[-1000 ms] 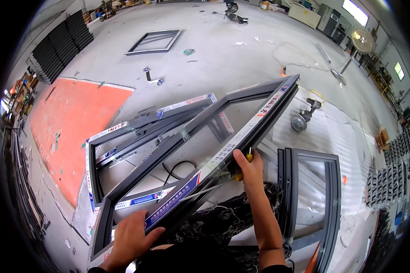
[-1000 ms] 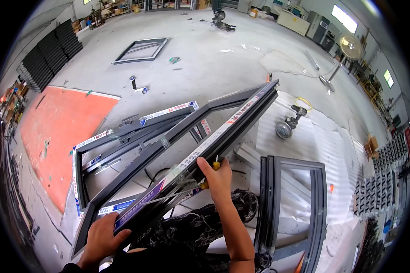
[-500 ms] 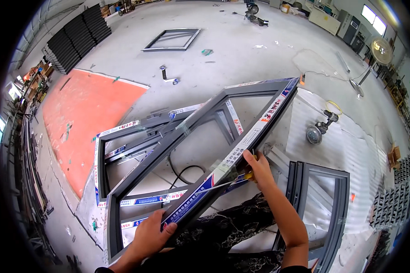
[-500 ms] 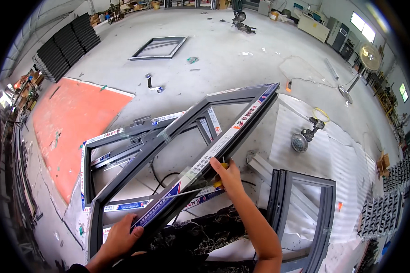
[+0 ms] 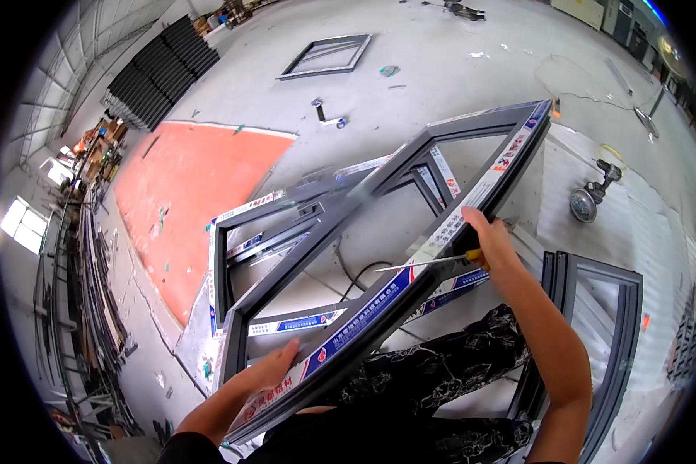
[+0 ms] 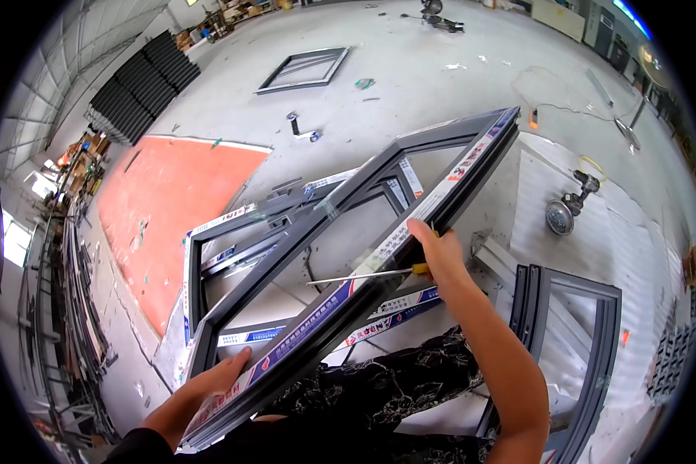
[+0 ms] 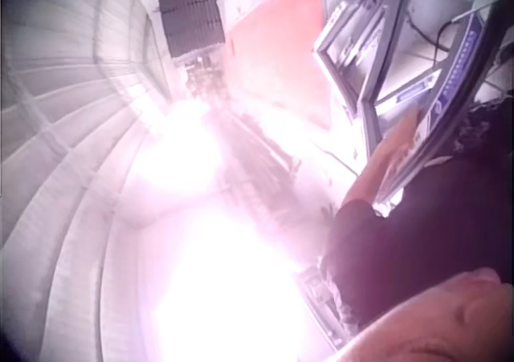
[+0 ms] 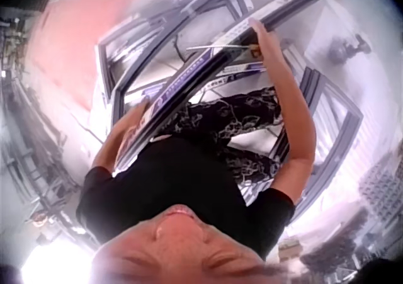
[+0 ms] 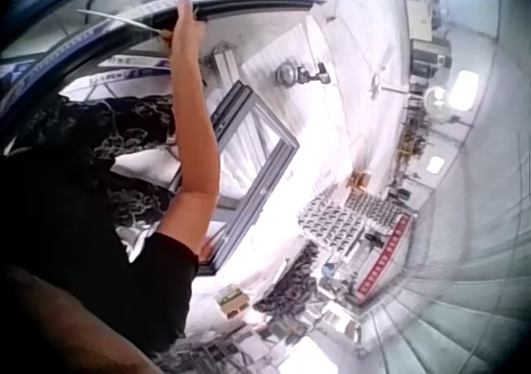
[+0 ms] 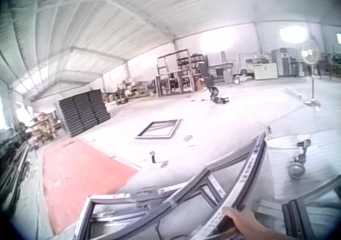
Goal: The person attaches metal components to window frames using a screwdriver and screws. They handle multiple frames and various small metal parts throughout the process.
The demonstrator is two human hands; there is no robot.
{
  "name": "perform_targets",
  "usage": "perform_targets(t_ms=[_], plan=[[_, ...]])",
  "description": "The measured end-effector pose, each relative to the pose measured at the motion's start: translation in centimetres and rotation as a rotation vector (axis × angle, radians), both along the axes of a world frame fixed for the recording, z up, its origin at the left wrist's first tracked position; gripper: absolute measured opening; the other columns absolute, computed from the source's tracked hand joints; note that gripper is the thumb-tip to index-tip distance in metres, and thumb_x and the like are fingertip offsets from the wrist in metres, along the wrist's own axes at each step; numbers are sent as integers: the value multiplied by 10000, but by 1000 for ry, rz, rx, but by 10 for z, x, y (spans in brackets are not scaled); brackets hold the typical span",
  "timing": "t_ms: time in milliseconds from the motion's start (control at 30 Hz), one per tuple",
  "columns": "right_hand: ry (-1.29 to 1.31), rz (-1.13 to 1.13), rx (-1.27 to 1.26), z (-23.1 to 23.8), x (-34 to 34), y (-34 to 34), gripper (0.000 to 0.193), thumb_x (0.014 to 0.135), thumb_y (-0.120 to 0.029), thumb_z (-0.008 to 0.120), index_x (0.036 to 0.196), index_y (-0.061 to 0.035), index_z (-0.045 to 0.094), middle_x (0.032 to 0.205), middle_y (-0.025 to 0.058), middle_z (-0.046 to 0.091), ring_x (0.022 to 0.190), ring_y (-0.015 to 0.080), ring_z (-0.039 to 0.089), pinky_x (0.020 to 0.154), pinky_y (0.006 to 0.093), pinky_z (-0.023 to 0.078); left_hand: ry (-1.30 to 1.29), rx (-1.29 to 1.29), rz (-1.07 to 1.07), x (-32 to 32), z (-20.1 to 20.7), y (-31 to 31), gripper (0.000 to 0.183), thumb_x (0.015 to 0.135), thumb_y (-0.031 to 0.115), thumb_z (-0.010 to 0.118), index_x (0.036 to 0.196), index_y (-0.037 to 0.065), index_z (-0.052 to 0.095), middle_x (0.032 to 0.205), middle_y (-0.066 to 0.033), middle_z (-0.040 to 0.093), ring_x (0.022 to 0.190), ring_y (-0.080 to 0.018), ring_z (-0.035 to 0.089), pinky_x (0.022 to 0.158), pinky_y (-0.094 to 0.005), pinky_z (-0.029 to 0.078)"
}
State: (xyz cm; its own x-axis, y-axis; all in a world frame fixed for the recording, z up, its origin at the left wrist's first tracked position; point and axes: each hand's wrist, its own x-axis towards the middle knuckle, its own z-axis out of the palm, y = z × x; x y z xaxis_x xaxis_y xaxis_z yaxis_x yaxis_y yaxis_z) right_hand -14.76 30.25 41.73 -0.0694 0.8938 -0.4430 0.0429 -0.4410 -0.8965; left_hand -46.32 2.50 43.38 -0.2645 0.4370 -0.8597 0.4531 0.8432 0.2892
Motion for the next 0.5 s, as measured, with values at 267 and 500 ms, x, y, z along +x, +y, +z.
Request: perform_targets(t_ms=[267, 500], plan=[[117, 114, -321, -49, 31, -19, 411, 800, -405, 650, 999, -55, 568, 802, 42, 610, 576, 128, 534, 418, 246, 339, 190, -12, -226, -5, 13, 36, 833, 968, 591, 132, 998, -53, 659, 947, -244, 657, 888, -356, 634, 872, -367, 447], [-580, 539, -132, -90, 46, -25, 386, 746, -354, 714, 855, 13, 667, 737, 133, 656, 499, 202, 582, 458, 328, 450, 373, 208, -422, -65, -96, 48, 764, 958, 566, 191, 900, 0, 702, 942, -255, 660, 886, -404, 623, 856, -435, 445]])
